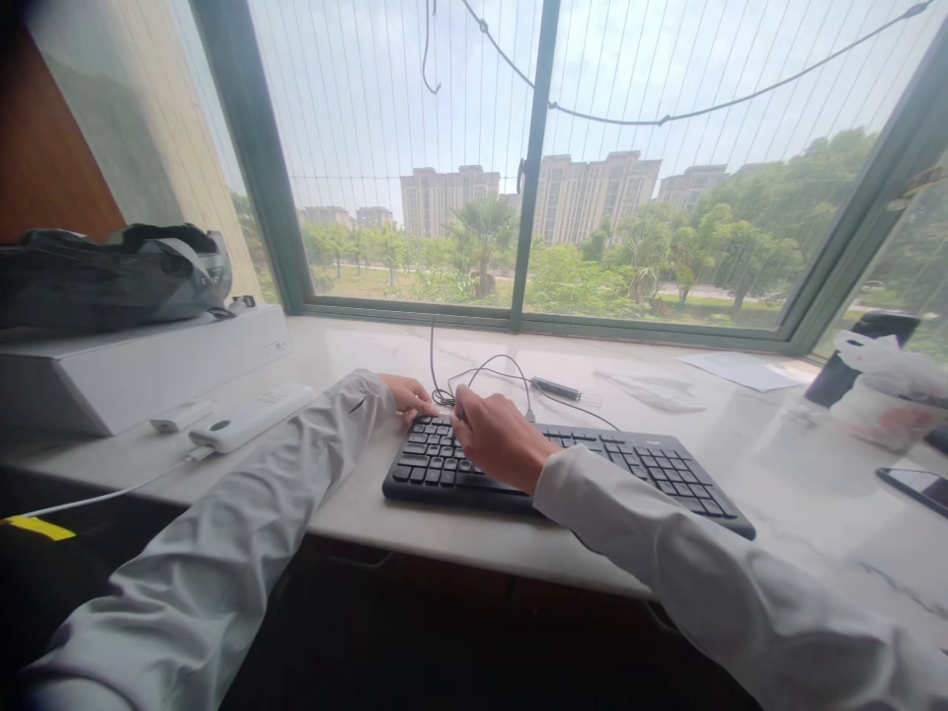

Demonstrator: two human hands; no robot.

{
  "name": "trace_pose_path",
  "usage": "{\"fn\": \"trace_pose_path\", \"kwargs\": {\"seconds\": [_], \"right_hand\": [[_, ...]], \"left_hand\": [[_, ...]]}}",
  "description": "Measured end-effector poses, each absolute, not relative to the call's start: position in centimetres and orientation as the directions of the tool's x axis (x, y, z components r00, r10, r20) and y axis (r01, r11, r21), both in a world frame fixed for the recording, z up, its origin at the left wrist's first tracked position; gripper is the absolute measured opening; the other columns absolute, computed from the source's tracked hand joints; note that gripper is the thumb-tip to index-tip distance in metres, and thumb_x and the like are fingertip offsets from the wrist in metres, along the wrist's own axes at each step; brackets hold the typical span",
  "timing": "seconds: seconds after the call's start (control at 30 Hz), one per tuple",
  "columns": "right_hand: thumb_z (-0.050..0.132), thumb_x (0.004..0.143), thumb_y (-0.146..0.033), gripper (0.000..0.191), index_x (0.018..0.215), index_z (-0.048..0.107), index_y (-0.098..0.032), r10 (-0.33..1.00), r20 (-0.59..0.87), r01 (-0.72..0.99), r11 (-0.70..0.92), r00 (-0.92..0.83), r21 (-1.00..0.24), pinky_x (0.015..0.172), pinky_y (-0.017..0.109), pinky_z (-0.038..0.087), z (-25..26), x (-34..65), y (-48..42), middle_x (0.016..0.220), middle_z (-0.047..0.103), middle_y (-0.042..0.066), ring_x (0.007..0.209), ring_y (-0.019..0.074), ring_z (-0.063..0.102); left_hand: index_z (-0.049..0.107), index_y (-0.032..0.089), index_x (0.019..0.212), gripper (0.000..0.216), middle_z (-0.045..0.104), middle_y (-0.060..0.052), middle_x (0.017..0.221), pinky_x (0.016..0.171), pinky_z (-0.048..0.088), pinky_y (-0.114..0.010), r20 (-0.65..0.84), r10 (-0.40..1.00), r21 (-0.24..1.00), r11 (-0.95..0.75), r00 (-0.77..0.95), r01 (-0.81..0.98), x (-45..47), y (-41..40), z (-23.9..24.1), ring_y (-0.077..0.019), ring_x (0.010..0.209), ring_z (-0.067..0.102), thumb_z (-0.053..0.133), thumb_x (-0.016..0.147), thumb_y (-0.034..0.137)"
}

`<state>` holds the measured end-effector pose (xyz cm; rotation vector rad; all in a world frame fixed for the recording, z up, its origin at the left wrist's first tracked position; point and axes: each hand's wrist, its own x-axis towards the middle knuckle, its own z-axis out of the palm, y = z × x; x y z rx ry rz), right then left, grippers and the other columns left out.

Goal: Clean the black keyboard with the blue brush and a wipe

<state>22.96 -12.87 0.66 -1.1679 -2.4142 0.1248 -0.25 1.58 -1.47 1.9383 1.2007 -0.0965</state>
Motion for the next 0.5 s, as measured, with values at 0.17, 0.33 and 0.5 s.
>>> {"fn": "trace_pose_path", "kwargs": {"seconds": [0.17, 0.33, 0.5], "right_hand": [[0.048, 0.094, -0.028, 0.010, 0.087, 0.049, -0.021, 0.776, 0.354, 0.722, 0.622, -0.521, -0.302, 0.054, 0.024, 0.028, 0.9, 23.7, -12.8, 0.073, 0.067, 0.004, 0.059, 0.0134, 0.054], [0.048, 0.094, -0.029, 0.011, 0.088, 0.051, -0.021, 0.782, 0.343, 0.718, 0.618, -0.521, -0.319, 0.054, 0.024, 0.028, 0.9, 23.6, -13.2, 0.071, 0.067, 0.003, 0.056, 0.0127, 0.052], [0.047, 0.096, -0.030, 0.013, 0.089, 0.052, -0.020, 0.780, 0.323, 0.716, 0.622, -0.536, -0.317, 0.053, 0.024, 0.028, 0.9, 23.4, -14.1, 0.071, 0.067, 0.003, 0.055, 0.0122, 0.052]], "left_hand": [[0.063, 0.015, 0.069, 0.056, 0.061, -0.001, 0.051, 0.054, 0.022, -0.028, -0.464, 0.706, 0.593, -0.201, 0.534, 0.780, -0.2, 1.6, -1.4, -0.0102, 0.051, 0.036, 0.072, 0.061, 0.070], [0.063, 0.015, 0.069, 0.055, 0.060, -0.001, 0.051, 0.054, 0.023, -0.028, -0.466, 0.712, 0.581, -0.202, 0.525, 0.788, 0.0, 1.2, -1.2, -0.0106, 0.052, 0.036, 0.073, 0.060, 0.068], [0.064, 0.014, 0.068, 0.056, 0.060, -0.002, 0.051, 0.055, 0.023, -0.029, -0.457, 0.721, 0.584, -0.199, 0.521, 0.787, 0.1, 0.9, -1.0, -0.0110, 0.053, 0.037, 0.074, 0.059, 0.069]]}}
